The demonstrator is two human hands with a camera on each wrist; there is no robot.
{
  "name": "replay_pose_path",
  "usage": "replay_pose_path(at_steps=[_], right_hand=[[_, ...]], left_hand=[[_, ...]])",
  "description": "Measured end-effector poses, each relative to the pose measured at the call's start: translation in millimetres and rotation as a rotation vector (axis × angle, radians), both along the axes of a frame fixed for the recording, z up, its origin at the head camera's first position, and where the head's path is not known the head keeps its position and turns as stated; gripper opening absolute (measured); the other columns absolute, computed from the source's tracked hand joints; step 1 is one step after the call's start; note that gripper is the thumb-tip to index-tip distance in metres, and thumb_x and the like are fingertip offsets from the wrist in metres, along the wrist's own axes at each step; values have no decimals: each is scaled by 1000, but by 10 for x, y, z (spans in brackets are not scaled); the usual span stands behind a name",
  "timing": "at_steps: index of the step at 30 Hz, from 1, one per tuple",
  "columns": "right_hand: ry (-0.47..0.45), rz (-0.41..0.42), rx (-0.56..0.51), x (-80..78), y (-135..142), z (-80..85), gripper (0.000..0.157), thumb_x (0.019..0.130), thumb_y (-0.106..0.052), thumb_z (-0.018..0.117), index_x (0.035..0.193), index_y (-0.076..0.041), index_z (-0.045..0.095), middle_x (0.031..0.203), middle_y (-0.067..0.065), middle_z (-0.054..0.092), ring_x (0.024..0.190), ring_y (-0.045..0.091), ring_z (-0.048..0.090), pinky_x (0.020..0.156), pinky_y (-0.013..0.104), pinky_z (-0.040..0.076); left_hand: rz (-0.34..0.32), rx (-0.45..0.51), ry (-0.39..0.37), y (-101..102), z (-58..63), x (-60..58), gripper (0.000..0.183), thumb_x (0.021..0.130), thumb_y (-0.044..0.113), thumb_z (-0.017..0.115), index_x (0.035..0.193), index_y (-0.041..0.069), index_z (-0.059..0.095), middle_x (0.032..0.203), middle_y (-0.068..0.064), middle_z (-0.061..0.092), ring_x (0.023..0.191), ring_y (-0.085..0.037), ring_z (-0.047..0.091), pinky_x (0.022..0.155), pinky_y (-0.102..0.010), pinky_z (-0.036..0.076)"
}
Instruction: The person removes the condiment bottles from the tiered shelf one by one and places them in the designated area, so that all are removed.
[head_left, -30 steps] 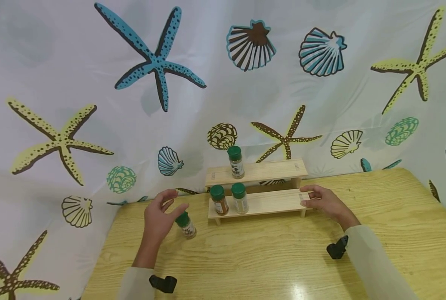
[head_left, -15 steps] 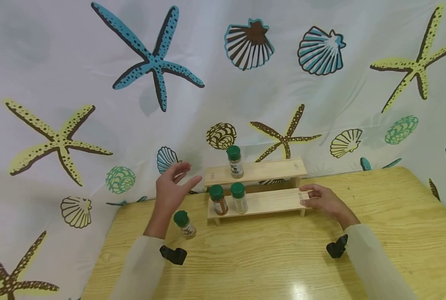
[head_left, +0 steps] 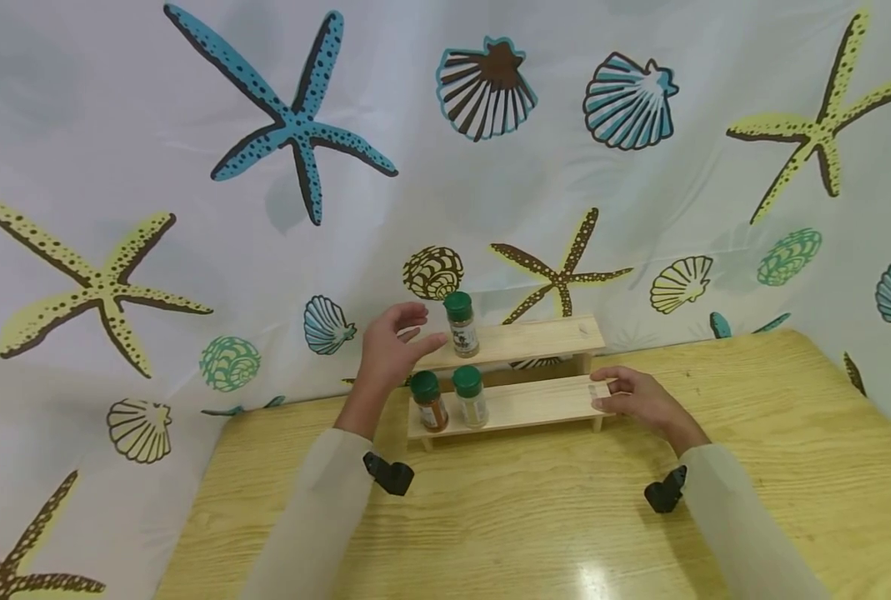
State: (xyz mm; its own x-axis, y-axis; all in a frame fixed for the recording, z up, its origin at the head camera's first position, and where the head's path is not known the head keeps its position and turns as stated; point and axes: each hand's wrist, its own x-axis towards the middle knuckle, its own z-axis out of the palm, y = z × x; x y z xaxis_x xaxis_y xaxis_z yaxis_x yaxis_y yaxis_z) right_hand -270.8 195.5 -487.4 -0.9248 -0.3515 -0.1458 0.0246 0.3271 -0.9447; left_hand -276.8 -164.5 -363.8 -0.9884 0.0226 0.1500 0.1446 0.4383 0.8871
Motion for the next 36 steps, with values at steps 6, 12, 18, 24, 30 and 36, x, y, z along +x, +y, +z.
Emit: replay_pose_path(at_steps=[6,12,18,24,30,36], right_hand=[[-6,2,-1,5,1,23,53,90,-20,65,135,1,45,99,10,54,83,18,55,79,35,52],[-23,-4,-20,20,-6,46,53,90,-18,65,134,2,45,97,8,51,81,16,53,80,36,52],[-4,4,-9,10,-1,19,52,91,-19,64,134,2,45,97,9,53,81,18,55,78,37,52],[-5,-8,-1,-5,8,-1,51,91,-20,65,134,-1,46,99,10,54,81,18,56,78,37,52],[0,-7,-4,-11,11,-11,52,91,-21,65,134,-1,46,99,10,54,81,17,55,78,36,52],[-1,-3,-10,-17,17,-24,53,91,-22,65,135,0,45,99,9,52,82,17,54,79,36,52]], left_hand=[[-13,-35,-42,111,18,-105,60,81,23,76,132,5,50,132,-13,54,125,-28,50,109,-35,43],[-37,-94,-54,210,-1,-214,62,82,25,76,134,7,49,132,-11,54,124,-26,51,108,-35,44],[-33,-127,-63,316,-71,-281,61,83,26,74,135,7,48,128,-12,56,123,-27,52,106,-37,46],[-9,-137,-77,391,-91,-309,57,84,27,73,132,8,50,126,-12,58,123,-28,53,105,-40,47],[5,-154,-91,406,-142,-332,47,85,24,72,126,9,54,125,-13,59,121,-30,55,102,-43,49],[12,-188,-99,417,-155,-316,42,87,25,70,122,8,57,124,-14,61,119,-31,56,99,-46,50]])
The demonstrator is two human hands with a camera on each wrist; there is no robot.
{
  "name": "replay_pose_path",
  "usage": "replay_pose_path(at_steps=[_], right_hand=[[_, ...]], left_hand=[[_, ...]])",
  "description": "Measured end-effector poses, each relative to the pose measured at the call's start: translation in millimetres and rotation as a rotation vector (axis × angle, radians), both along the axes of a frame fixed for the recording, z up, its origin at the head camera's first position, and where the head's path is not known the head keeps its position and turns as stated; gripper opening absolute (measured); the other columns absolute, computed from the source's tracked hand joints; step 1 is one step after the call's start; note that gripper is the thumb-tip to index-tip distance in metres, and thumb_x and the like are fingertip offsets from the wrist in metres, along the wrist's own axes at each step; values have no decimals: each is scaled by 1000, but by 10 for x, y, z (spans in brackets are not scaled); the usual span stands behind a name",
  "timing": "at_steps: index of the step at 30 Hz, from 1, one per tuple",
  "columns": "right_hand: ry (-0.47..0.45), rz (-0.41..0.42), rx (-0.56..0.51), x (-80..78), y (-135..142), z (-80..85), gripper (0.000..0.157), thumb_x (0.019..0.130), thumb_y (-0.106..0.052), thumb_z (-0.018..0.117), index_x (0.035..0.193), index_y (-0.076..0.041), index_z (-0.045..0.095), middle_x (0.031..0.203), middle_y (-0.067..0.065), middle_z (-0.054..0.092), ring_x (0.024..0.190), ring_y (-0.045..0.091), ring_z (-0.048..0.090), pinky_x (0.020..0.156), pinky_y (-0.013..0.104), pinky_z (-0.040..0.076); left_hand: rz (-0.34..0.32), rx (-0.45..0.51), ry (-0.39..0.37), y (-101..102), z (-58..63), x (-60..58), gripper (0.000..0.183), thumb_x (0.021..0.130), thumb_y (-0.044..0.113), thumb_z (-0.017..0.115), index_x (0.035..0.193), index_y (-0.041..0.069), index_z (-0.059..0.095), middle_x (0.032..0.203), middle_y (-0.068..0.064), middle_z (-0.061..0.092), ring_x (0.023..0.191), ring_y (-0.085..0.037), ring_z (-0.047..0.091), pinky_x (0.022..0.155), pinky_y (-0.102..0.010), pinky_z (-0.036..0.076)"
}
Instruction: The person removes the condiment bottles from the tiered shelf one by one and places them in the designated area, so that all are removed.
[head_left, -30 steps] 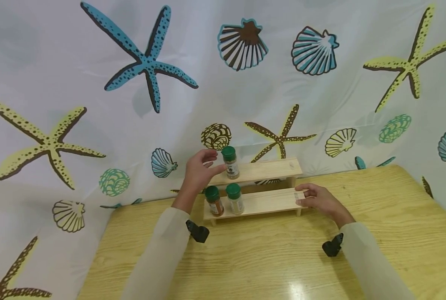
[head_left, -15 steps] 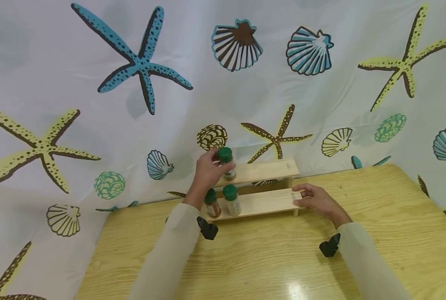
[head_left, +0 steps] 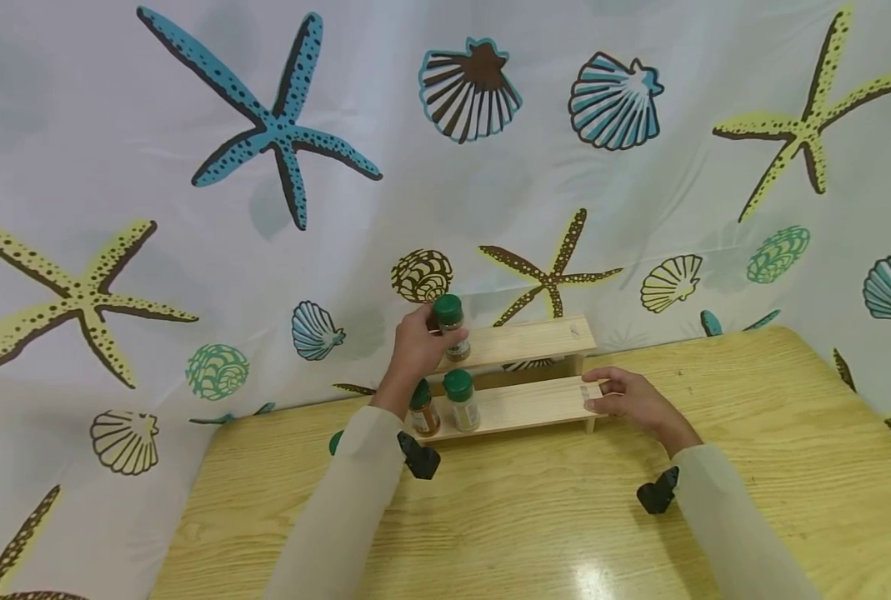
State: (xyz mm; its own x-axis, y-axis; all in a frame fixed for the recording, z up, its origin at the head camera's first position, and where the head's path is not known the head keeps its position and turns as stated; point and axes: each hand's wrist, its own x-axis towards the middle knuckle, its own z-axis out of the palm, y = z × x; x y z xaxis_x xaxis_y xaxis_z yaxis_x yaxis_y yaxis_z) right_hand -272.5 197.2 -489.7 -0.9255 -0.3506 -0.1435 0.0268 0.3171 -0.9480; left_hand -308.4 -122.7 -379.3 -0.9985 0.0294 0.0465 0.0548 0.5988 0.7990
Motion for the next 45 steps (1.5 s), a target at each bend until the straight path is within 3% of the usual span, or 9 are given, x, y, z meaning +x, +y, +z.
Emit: replay_pose_path(at_steps=[11,25,34,40,45], right_hand=[[-11,-10,5,13,-27,6,52,90,-20,65,135,-1,46,97,7,52,80,16,52,76,33,51],[-10,-20,29,8,2,23,54,90,-23,66,135,-1,46,102,12,53,84,18,54,80,35,51],[-24,-23,16,20,-57,51,51,90,-19,65,134,-1,46,98,9,53,81,18,53,78,34,51],[-27,-16,6,-3,-50,23,52,90,-20,66,135,-1,46,100,10,52,83,17,54,81,35,51],[-16,-14,16,0,-35,9,54,90,-22,66,135,-1,46,101,11,52,84,18,53,82,35,51]], left_hand=[[3,26,30,-61,22,24,39,85,25,73,118,7,60,119,-13,63,117,-29,58,98,-43,51],[31,31,62,-281,290,109,41,84,26,74,117,7,59,118,-12,63,116,-27,57,102,-39,50],[53,48,118,-671,431,332,41,84,26,73,116,4,59,120,-15,62,119,-28,55,104,-39,48],[78,15,177,-976,407,511,38,85,28,72,113,4,60,117,-17,63,118,-29,56,101,-40,50],[120,-16,176,-1223,337,648,43,86,36,70,114,6,60,117,-17,63,117,-31,58,99,-44,51]])
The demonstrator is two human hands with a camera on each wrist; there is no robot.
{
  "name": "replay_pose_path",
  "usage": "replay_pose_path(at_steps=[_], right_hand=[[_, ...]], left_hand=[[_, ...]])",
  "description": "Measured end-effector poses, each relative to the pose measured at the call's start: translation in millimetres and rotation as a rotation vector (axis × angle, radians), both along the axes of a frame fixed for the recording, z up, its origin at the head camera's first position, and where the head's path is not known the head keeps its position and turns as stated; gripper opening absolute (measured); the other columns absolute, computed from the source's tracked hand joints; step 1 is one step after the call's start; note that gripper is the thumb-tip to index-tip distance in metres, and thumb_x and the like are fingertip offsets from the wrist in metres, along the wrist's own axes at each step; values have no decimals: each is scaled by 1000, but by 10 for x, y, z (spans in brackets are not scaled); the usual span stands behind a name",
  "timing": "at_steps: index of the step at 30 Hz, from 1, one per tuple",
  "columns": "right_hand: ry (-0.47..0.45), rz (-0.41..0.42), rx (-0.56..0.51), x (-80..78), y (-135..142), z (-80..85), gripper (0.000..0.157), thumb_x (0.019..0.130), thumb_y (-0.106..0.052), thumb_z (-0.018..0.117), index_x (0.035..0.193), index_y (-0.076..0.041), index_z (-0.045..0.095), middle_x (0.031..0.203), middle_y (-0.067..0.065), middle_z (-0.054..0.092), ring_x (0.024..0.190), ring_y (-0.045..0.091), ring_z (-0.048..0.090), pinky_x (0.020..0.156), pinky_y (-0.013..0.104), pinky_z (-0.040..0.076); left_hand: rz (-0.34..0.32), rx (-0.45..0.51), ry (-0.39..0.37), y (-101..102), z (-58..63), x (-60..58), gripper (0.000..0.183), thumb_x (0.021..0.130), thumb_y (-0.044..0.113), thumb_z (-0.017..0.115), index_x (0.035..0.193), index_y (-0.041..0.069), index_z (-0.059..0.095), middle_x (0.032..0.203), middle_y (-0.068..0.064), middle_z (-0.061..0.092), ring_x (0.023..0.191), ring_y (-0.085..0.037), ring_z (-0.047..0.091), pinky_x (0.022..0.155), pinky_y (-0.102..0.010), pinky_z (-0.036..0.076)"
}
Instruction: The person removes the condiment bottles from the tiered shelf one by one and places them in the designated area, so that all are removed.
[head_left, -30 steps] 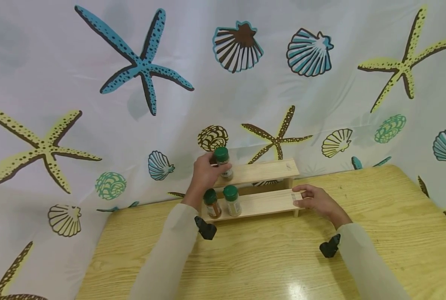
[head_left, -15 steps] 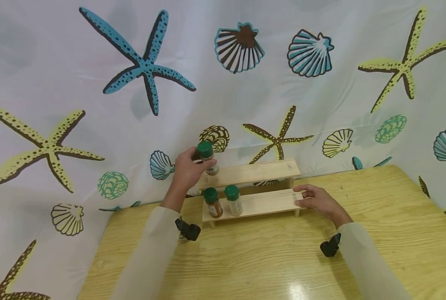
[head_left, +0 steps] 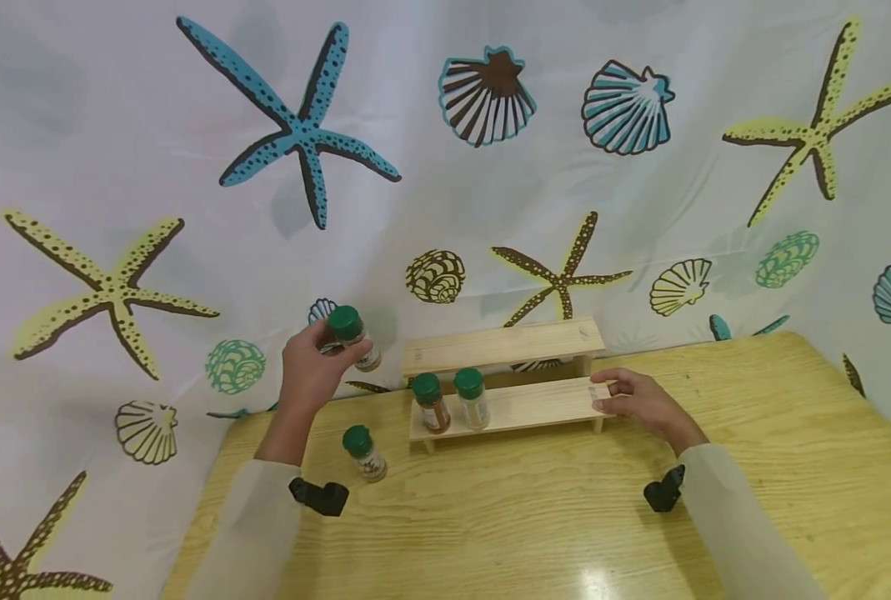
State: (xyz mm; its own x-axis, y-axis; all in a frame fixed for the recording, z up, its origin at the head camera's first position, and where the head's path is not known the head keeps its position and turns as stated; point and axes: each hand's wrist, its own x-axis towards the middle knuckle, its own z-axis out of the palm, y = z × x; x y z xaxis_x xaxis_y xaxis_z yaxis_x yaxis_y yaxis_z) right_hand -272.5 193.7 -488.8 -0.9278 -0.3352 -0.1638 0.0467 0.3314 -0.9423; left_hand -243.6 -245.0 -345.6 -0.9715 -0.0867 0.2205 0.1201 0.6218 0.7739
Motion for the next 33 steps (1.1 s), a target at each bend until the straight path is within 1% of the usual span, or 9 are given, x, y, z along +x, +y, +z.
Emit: replay_pose_path(at_steps=[5,10,17,19,23,26,28,31,33], right_hand=[[-8,6,-13,11,-1,4,54,90,-21,66,135,0,45,101,10,52,85,18,53,82,35,51],[-16,4,-2,29,-1,22,55,91,-22,65,137,-1,44,103,12,52,86,19,53,83,36,51],[-22,-12,19,33,14,9,54,90,-24,66,137,-4,45,104,11,53,87,19,54,82,34,50],[-17,-9,23,33,9,8,54,91,-24,65,137,-4,45,104,11,53,86,19,54,81,34,50],[-14,-9,18,39,-7,20,55,90,-24,66,136,-4,45,103,12,53,85,19,54,80,35,49],[-13,-5,12,46,-15,35,55,91,-24,65,136,-3,45,103,12,53,86,20,53,80,35,49],[-14,-4,16,48,-20,44,55,91,-24,65,136,-3,45,103,12,53,86,20,54,80,35,49],[-7,1,28,45,-21,55,54,91,-25,65,136,-2,45,104,13,54,85,20,54,78,35,49],[-2,0,37,40,-22,60,54,91,-25,65,136,-3,45,104,13,54,85,20,55,78,34,49]], left_hand=[[37,18,-11,-225,-115,113,44,85,36,70,113,3,59,116,-18,62,118,-29,57,100,-43,50],[85,-11,-51,-382,-221,251,45,86,35,70,115,2,59,118,-18,63,119,-29,56,100,-44,50],[114,-30,-77,-561,-398,345,48,86,36,70,117,2,58,122,-19,62,117,-32,58,97,-46,52],[117,-27,-80,-601,-472,375,49,85,37,71,117,2,58,122,-19,62,116,-32,59,95,-44,53],[113,-21,-82,-652,-627,446,46,85,34,71,116,2,59,120,-17,63,116,-29,59,91,-31,55],[110,-22,-81,-673,-723,502,43,85,32,71,113,2,61,117,-17,64,115,-29,58,88,-26,56],[115,-14,-93,-681,-775,541,42,85,30,72,113,2,61,116,-18,64,115,-29,58,89,-29,56],[131,1,-146,-689,-846,604,44,86,33,71,117,4,59,120,-16,61,118,-29,57,92,-32,55],[138,26,-172,-692,-895,643,47,86,33,70,120,3,57,123,-18,60,119,-30,55,94,-35,54]])
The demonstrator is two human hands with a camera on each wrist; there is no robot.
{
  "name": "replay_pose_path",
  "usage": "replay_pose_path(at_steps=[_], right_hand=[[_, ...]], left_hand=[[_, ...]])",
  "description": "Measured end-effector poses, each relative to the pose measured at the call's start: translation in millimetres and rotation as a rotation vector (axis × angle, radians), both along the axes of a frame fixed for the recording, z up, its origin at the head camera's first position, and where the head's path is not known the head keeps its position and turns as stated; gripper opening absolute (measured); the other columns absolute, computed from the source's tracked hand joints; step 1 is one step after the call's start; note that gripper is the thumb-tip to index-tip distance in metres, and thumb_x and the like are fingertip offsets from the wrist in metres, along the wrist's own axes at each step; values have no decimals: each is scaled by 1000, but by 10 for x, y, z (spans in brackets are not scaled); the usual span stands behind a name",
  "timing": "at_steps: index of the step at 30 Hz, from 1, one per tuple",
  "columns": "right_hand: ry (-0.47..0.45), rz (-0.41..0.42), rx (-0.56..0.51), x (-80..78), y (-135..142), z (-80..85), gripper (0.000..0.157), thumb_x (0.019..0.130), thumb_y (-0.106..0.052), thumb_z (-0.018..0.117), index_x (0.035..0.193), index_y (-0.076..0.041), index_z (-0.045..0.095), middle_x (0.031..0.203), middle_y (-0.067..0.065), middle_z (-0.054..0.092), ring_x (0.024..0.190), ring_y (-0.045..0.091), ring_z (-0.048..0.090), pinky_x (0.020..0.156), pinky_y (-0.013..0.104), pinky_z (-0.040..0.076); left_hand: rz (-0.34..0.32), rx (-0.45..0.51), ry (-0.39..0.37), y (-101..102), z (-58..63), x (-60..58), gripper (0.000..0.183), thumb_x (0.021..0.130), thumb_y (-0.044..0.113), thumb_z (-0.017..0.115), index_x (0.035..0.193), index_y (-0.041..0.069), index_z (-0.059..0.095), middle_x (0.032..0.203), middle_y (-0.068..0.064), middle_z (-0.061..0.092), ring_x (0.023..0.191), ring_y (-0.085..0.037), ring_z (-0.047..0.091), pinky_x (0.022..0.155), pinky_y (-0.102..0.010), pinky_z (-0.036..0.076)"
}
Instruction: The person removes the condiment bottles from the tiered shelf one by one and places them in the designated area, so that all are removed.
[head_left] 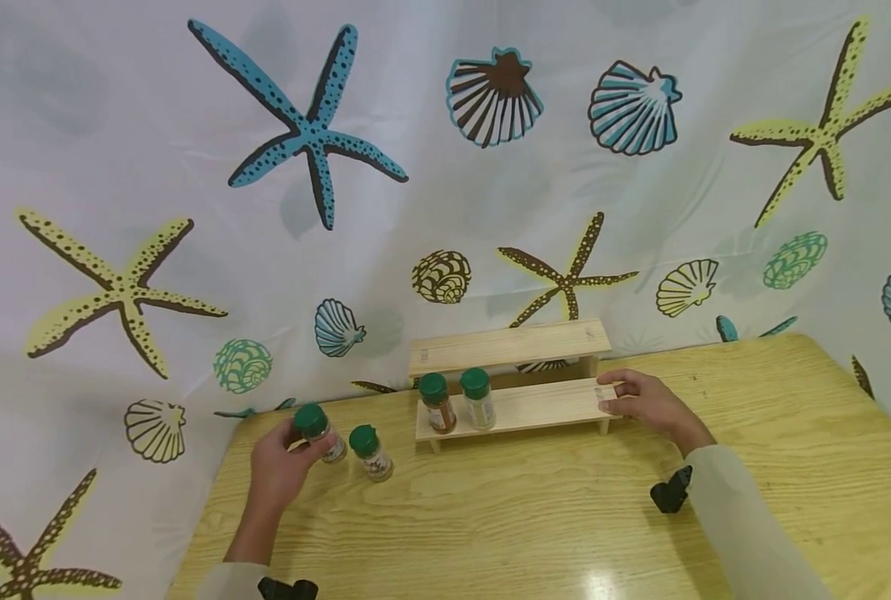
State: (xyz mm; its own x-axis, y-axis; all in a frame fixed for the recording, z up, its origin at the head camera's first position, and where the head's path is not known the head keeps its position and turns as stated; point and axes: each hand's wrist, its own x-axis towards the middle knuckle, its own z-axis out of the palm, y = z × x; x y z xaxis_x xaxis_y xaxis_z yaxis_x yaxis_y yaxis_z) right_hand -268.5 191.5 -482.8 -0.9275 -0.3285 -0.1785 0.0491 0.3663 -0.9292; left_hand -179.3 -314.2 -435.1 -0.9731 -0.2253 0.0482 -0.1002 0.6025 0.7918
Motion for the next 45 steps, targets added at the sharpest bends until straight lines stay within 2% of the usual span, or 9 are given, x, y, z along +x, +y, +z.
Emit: replay_pose_path(at_steps=[6,11,17,25,39,45], right_hand=[[3,0,7,-6,11,-7,53,91,-24,65,135,-2,46,104,13,54,85,19,54,78,35,49],[8,9,-10,-5,10,-9,53,91,-24,65,135,-1,46,102,12,54,83,20,53,75,34,49],[5,4,-13,-8,18,-12,53,90,-23,66,134,-1,46,99,11,53,82,20,53,74,33,49],[0,5,-23,-12,25,-18,53,90,-23,66,133,0,46,96,9,52,81,20,52,72,33,48],[-2,8,-32,-12,11,-41,52,91,-22,65,134,0,45,96,8,52,80,19,52,73,34,48],[5,8,-29,-2,18,-33,53,91,-23,65,135,-1,45,98,9,52,82,20,52,74,35,49]], left_hand=[[21,62,-50,11,-168,79,51,86,33,70,125,4,54,129,-18,56,121,-32,55,97,-38,53],[27,82,-68,6,-286,113,54,84,34,72,126,5,54,130,-18,55,122,-32,54,96,-33,54],[28,83,-84,-7,-382,135,55,84,35,72,127,5,54,131,-18,55,124,-32,52,99,-37,52],[33,94,-60,10,-436,149,50,85,28,72,126,6,54,130,-18,56,123,-32,54,97,-35,53],[31,96,-84,-48,-539,126,54,85,34,71,127,6,53,132,-17,55,125,-31,51,99,-34,52],[30,125,-87,-45,-538,101,51,87,29,70,129,6,53,133,-16,54,127,-28,50,99,-31,51]])
